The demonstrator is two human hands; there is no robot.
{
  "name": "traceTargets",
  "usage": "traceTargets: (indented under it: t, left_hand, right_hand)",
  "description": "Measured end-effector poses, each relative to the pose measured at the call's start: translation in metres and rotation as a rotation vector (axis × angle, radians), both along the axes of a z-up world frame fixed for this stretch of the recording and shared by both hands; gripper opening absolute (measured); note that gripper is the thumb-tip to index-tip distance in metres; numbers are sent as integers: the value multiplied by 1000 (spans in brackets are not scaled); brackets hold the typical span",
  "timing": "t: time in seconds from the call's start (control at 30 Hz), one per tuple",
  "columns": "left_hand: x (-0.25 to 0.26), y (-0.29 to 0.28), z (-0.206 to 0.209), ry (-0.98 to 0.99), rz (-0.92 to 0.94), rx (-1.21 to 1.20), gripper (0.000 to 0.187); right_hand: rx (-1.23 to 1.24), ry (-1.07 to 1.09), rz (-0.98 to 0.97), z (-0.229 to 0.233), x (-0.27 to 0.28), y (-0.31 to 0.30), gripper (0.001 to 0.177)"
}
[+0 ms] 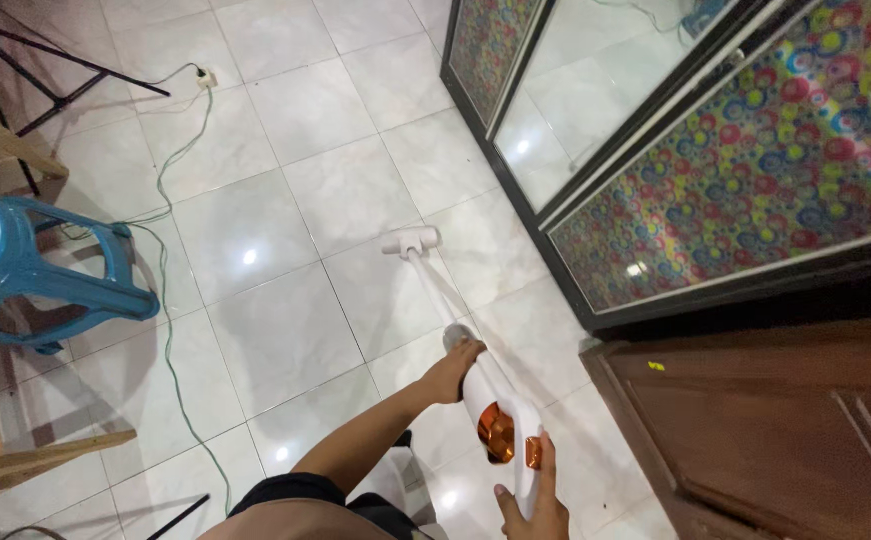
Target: The person vacuums the tiled floor using a cordless vacuum cleaner, moving it across the surface and around furniture.
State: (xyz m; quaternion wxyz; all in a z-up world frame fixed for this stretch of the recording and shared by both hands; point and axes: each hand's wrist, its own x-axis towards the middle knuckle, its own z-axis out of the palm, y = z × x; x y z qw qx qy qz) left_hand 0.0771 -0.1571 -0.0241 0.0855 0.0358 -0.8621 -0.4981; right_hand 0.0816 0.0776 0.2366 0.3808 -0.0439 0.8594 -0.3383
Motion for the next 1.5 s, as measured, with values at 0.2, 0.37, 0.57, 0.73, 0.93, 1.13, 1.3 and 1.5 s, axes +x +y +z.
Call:
traceTargets:
  t: [0.2, 0.37, 0.57, 0.73, 0.93, 1.13, 1.3, 1.5]
  left_hand:
    - [25, 42, 8, -87, -13, -26, 74]
    - [65, 111, 19, -137, -76, 5, 73]
    - [130, 226, 29, -270, -185, 9, 81]
    - [177, 327, 44, -430, -328, 44, 87]
    - [205, 425, 49, -357, -584, 0, 90]
    - [200, 444, 43, -412, -735, -49, 119]
    - [177, 424, 2, -252, -709, -108, 100]
    - [107, 382, -16, -252, -677, -206, 96]
  right_hand:
    - [30, -54, -71, 22, 41, 27, 108]
    - [41, -68, -105, 30, 85, 97, 108]
    - [71, -29, -209, 32, 170, 209, 108]
    - [108, 48, -301, 34, 249, 305, 107]
    - [16, 596, -360, 22, 331, 375, 103]
    - [231, 59, -827, 54, 356, 346, 104]
    - [100, 230, -643, 41, 329, 314, 107]
    - [115, 78, -671, 26, 269, 286, 106]
